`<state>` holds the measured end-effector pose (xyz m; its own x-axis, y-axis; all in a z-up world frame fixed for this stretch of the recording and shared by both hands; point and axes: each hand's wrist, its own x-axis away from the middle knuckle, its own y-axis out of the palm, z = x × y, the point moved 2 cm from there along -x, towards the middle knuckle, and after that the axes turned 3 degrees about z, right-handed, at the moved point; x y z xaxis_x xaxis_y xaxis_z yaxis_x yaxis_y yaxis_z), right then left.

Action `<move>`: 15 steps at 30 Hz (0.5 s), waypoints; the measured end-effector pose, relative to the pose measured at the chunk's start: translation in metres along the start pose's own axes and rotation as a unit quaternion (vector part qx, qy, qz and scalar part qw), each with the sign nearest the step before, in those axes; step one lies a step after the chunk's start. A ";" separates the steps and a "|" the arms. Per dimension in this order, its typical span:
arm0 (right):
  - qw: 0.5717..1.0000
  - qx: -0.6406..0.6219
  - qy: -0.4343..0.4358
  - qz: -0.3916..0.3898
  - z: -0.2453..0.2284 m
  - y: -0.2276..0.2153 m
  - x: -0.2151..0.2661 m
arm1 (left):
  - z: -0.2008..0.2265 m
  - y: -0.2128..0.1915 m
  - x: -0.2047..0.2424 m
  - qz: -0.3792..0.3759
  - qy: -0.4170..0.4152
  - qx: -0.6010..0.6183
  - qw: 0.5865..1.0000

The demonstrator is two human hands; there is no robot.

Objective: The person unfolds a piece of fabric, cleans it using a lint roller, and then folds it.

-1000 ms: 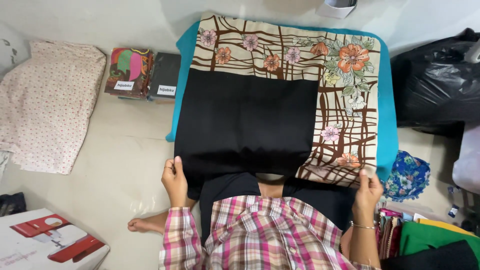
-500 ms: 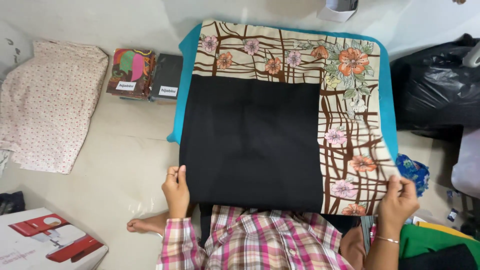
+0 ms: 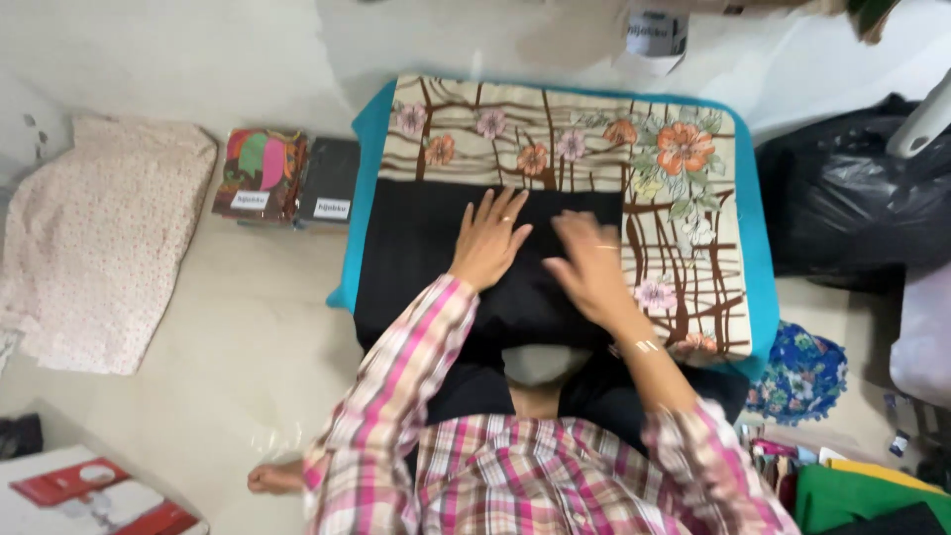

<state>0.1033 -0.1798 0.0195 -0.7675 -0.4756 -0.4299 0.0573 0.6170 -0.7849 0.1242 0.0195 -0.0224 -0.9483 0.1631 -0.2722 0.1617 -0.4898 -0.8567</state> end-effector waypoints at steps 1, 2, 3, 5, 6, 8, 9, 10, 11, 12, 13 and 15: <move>1.000 0.003 -0.002 0.005 0.008 0.010 -0.007 | -0.008 -0.001 -0.013 0.004 0.005 -0.002 1.000; 0.993 0.075 0.030 -0.080 0.020 0.022 -0.015 | -0.016 0.001 -0.027 -0.016 -0.004 -0.060 0.998; 0.973 0.147 0.063 -0.164 0.033 0.033 -0.023 | -0.025 0.002 -0.042 -0.035 -0.012 -0.118 0.992; 0.966 0.182 0.099 -0.154 0.054 0.012 -0.041 | -0.059 0.004 -0.062 0.033 -0.007 -0.161 0.986; 0.957 0.209 0.135 -0.151 0.065 0.003 -0.048 | -0.077 0.005 -0.068 0.094 -0.008 -0.203 0.975; 0.959 0.266 0.087 -0.047 0.142 0.011 -0.043 | -0.106 0.007 -0.075 0.130 -0.031 -0.185 0.974; 0.947 0.316 0.036 0.055 0.180 0.014 -0.040 | -0.121 0.007 -0.077 0.162 -0.056 -0.167 0.971; 0.945 0.319 0.039 0.056 0.192 0.004 -0.044 | -0.142 0.014 -0.085 0.162 -0.053 -0.164 0.971; 0.950 0.294 0.104 0.020 0.206 -0.004 -0.048 | -0.161 0.020 -0.093 0.188 -0.032 -0.195 0.962; 0.948 0.268 0.169 -0.017 0.221 -0.013 -0.051 | -0.179 0.027 -0.100 0.213 -0.012 -0.224 0.951; 0.947 0.271 0.171 -0.016 0.237 -0.015 -0.055 | -0.187 0.033 -0.103 0.213 -0.010 -0.221 0.952; 0.908 0.279 0.298 -0.093 0.273 -0.017 -0.061 | -0.207 0.041 -0.109 0.231 -0.079 -0.244 0.938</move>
